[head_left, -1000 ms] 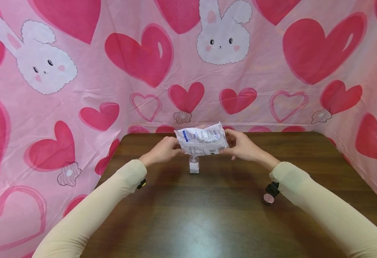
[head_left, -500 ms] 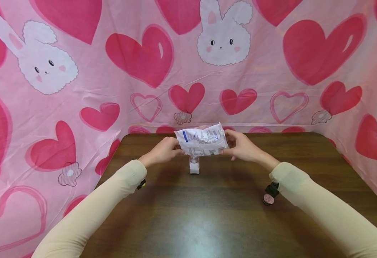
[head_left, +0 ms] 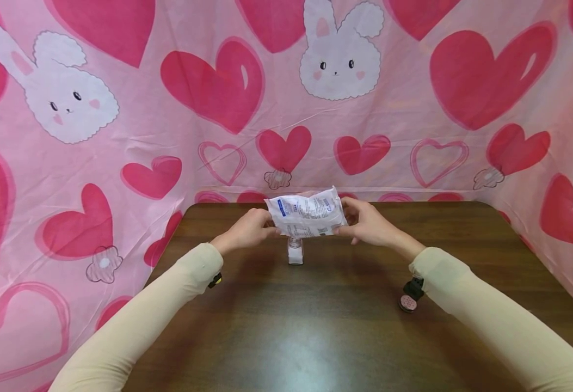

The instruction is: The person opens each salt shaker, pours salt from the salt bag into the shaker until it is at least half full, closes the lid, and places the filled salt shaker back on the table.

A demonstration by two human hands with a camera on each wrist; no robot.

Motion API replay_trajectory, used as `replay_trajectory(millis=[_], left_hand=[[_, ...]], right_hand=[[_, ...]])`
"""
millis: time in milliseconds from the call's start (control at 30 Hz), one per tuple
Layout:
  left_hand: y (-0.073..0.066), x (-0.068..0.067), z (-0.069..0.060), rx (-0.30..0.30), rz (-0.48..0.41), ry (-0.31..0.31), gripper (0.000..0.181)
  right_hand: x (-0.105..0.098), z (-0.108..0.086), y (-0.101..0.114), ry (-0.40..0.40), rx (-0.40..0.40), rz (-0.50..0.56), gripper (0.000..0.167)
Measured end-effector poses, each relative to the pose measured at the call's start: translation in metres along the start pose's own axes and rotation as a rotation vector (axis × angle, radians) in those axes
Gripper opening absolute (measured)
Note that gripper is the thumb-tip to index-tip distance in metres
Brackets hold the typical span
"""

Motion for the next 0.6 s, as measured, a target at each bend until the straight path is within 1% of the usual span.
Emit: replay_trajectory(millis=[200,600], left_hand=[[-0.0008,-0.0001,0.0002,-0.004,-0.003,0.006,0.017],[-0.0006,-0.0007,0.0001,0.0,-0.002,-0.001,0.018]], right_hand=[[-0.0007,-0.0008,0.0012,-0.001,-0.01,0.006,0.055],[-0.0012,-0.0003,0.0012,-0.001,0.002,-0.008,0.055]])
Point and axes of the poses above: each hand's wrist, its own z-axis towards the middle knuckle, its own x-axis out of the palm, y = z × x, the point moved 8 cm from there along z, towards the middle knuckle, and after that the axes turned 7 degrees about -y, right-handed, at the moved point
